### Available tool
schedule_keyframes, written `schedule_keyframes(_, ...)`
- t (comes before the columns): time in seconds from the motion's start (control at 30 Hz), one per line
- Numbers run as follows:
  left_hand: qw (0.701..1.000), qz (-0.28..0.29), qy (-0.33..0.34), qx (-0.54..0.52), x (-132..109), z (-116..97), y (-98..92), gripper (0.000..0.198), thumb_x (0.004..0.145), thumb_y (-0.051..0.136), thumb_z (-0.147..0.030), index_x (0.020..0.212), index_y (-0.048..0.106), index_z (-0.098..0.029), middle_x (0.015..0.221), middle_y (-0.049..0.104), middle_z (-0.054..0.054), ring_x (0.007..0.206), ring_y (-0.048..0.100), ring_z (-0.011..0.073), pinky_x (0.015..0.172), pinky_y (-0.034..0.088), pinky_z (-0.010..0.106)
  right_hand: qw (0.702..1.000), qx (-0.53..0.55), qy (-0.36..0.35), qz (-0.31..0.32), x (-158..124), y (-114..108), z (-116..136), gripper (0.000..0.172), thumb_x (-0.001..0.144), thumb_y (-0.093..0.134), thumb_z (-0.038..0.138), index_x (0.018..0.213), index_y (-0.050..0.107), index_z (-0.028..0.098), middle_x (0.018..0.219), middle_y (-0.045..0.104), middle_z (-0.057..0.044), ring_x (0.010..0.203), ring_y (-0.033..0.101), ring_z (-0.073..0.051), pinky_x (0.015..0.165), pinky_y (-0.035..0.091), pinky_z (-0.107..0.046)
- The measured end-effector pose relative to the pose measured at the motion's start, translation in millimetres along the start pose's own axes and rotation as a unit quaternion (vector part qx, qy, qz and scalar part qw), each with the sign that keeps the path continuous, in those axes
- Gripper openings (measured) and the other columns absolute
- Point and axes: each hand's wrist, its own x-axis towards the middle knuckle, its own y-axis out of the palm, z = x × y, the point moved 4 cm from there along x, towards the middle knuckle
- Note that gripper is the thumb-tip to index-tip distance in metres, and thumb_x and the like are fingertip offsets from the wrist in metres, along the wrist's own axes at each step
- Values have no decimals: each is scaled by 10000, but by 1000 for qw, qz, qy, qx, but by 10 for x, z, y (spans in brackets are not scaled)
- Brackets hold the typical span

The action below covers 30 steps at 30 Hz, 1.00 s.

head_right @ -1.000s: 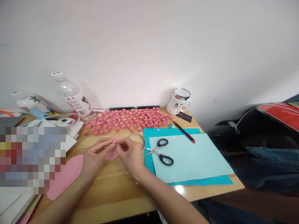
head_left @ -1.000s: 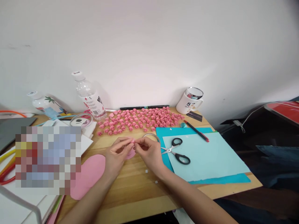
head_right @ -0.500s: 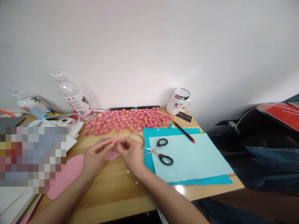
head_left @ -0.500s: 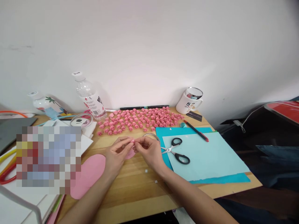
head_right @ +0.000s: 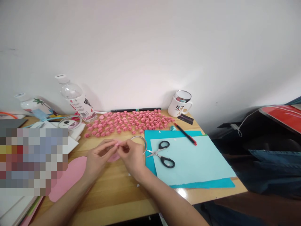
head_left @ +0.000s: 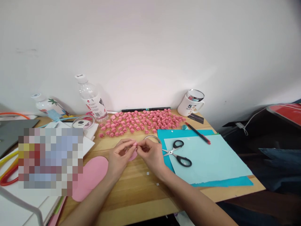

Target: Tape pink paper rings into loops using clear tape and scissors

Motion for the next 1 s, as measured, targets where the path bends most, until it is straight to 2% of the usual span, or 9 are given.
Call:
schedule_keyframes(0.13, 1000, -5, -3, -9, -20, -24, 29, 167, 670, 686, -290, 802, 714, -191, 871, 667, 42, 811, 630, 166, 746, 531, 265, 1000, 14, 17, -3, 3, 7, -13, 120, 694, 594, 272, 620, 602, 178, 593, 649, -19, 544, 596, -141, 513, 477, -244)
schedule_keyframes(0.27, 996, 5, -53, -72, -47, 33, 60, 286, 661, 690, -311, 918, 668, -187, 916, 641, 45, 806, 626, 171, 631, 551, 254, 998, 51, 35, -5, -3, 18, -9, 125, 693, 596, 286, 626, 589, 181, 599, 644, -18, 549, 598, -145, 521, 490, -249)
schedule_keyframes(0.33, 995, 4, -56, -86, -54, 60, 63, 326, 668, 684, -309, 970, 645, -192, 913, 631, 40, 811, 623, 171, 611, 550, 250, 998, 60, 35, -2, -10, 24, 1, 110, 692, 592, 279, 637, 588, 183, 606, 645, -17, 559, 604, -148, 535, 493, -254)
schedule_keyframes(0.57, 999, -23, 29, -8, -67, 58, 44, 245, 737, 625, -269, 972, 635, -199, 866, 619, 24, 804, 603, 146, 724, 524, 259, 994, 103, 34, 17, -31, 76, 36, 117, 680, 585, 268, 614, 555, 175, 574, 595, 2, 548, 568, -134, 529, 469, -242)
schedule_keyframes(0.73, 996, -27, 69, 44, -69, 23, 21, 161, 763, 604, -266, 898, 662, -198, 877, 633, 37, 802, 601, 155, 746, 508, 278, 992, 115, 52, 17, -22, 88, 17, 127, 677, 591, 271, 610, 566, 166, 586, 608, -9, 552, 570, -133, 536, 476, -245)
schedule_keyframes(0.9, 995, -19, 71, 61, -50, -32, 1, 128, 736, 630, -288, 809, 698, -207, 869, 659, 44, 835, 617, 175, 783, 510, 296, 993, 98, 59, 21, 12, 53, -7, 112, 662, 599, 265, 618, 572, 166, 571, 618, -9, 539, 588, -142, 511, 474, -243)
schedule_keyframes(1.0, 999, -15, 33, 34, -25, -34, -5, 141, 696, 665, -299, 785, 711, -200, 870, 679, 45, 831, 634, 182, 776, 520, 292, 993, 90, 75, 31, 35, 33, -39, 98, 651, 606, 260, 637, 585, 165, 604, 650, -25, 576, 624, -167, 552, 504, -271)
